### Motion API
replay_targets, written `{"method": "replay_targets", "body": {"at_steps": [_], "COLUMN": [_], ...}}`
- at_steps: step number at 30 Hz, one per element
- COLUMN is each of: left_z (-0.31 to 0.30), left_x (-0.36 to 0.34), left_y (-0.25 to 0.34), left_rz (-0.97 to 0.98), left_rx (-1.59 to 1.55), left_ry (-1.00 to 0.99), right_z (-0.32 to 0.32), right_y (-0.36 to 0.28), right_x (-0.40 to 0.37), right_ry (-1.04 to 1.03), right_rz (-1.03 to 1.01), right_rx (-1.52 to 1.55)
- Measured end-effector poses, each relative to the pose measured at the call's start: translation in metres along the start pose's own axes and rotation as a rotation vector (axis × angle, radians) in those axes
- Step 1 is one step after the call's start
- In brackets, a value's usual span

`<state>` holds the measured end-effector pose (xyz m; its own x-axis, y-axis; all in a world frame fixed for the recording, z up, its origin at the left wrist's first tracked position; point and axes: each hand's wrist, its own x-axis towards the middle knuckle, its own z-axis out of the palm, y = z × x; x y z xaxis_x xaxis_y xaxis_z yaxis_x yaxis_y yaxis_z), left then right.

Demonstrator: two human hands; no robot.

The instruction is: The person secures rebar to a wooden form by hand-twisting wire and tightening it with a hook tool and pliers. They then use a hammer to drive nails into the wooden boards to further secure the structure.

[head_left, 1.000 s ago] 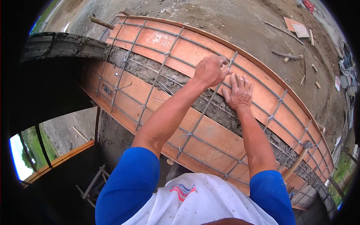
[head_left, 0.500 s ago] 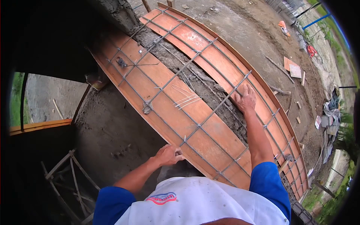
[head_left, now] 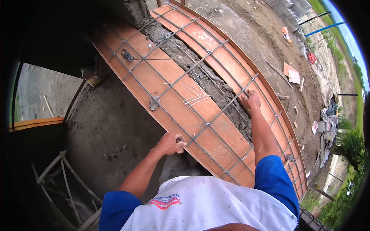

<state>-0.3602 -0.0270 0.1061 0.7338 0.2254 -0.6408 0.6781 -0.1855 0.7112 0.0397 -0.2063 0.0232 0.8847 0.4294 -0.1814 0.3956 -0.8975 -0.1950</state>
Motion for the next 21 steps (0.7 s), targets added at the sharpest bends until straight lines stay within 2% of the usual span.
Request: {"method": "replay_targets", "body": {"at_steps": [4, 6, 8, 9, 12, 14, 17, 19, 21], "left_z": [-0.007, -0.017, -0.024, -0.026, -0.023, -0.023, -0.015, -0.002, 0.012], "left_x": [0.001, -0.008, -0.014, -0.017, -0.016, -0.014, -0.016, -0.014, -0.022], "left_y": [-0.031, -0.031, -0.033, -0.033, -0.036, -0.031, -0.015, -0.014, -0.002], "left_rz": [0.049, -0.010, -0.057, -0.001, 0.187, 0.200, 0.123, 0.063, 0.085], "left_rx": [0.016, -0.130, -0.250, -0.326, -0.404, -0.298, -0.314, -0.342, -0.358], "left_ry": [-0.003, -0.136, -0.282, -0.354, -0.421, -0.412, -0.347, -0.298, -0.224], "right_z": [0.015, 0.021, 0.021, 0.023, 0.026, 0.027, -0.002, -0.026, -0.035], "right_y": [-0.011, -0.014, -0.023, -0.026, -0.034, -0.045, -0.080, -0.107, -0.125], "right_x": [-0.043, -0.081, -0.121, -0.137, -0.180, -0.204, -0.242, -0.270, -0.296], "right_ry": [0.253, 0.373, 0.270, 0.263, 0.207, 0.133, -0.228, -0.417, -0.483], "right_rz": [-0.063, -0.209, -0.207, -0.226, -0.238, -0.191, -0.102, -0.219, -0.431], "right_rx": [0.080, 0.151, 0.253, 0.270, 0.360, 0.480, 0.675, 0.742, 0.796]}}
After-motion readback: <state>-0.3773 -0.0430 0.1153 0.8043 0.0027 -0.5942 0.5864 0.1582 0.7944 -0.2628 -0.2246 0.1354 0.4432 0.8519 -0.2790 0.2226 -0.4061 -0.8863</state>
